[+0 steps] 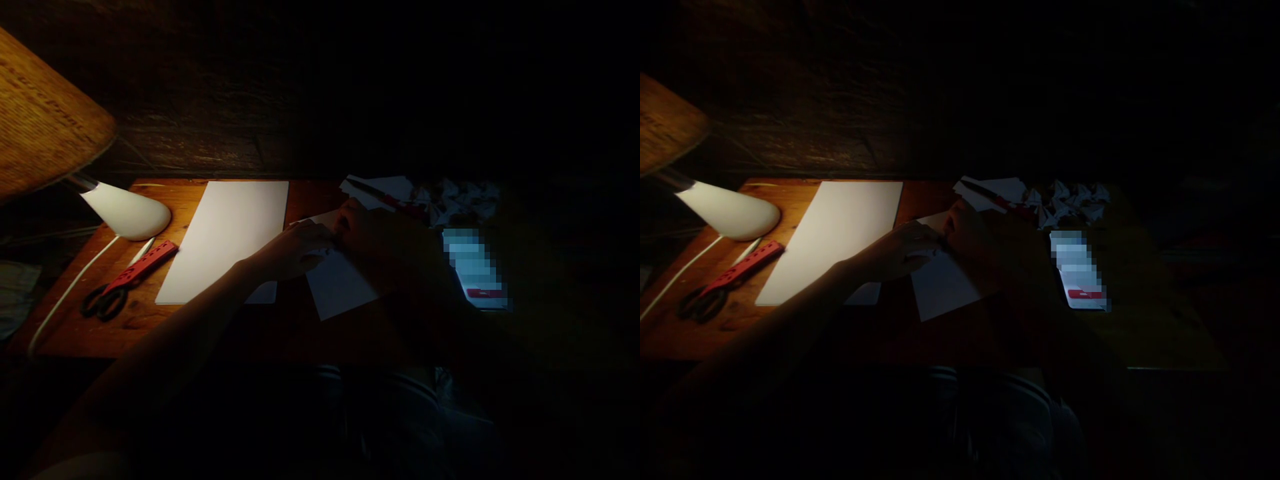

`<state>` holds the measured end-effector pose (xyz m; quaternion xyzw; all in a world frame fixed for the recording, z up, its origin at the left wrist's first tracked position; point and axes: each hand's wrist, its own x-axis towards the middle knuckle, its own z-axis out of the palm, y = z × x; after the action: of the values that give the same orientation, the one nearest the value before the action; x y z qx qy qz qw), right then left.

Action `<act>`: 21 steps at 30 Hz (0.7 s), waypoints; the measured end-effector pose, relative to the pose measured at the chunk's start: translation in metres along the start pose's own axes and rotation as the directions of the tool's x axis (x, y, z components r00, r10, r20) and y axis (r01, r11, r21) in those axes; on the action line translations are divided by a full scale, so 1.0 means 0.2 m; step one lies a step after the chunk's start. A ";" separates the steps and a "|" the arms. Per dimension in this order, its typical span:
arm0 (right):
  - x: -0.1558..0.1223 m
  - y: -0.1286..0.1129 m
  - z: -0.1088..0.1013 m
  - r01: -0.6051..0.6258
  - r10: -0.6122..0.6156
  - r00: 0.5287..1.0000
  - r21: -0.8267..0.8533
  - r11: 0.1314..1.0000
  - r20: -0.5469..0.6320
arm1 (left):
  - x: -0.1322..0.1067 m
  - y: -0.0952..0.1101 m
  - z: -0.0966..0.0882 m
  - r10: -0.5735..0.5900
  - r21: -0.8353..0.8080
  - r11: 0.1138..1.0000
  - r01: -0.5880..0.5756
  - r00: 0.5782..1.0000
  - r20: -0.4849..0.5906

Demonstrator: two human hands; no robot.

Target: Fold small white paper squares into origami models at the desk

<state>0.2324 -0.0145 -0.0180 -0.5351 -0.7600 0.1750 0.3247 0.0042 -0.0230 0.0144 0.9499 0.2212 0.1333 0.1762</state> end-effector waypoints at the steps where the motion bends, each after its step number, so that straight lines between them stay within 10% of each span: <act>1: 0.00 0.00 0.00 0.003 -0.003 1.000 -0.004 1.000 0.003 | 0.00 0.00 0.00 0.004 -0.003 1.000 -0.004 1.000 0.000; 21: 0.00 0.00 0.01 0.017 -0.017 1.000 -0.005 1.000 -0.009 | 0.00 0.01 -0.01 0.015 -0.007 1.000 -0.015 1.000 -0.016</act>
<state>0.2312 -0.0138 -0.0182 -0.5303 -0.7635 0.1679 0.3281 0.0034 -0.0241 0.0156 0.9499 0.2148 0.1428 0.1766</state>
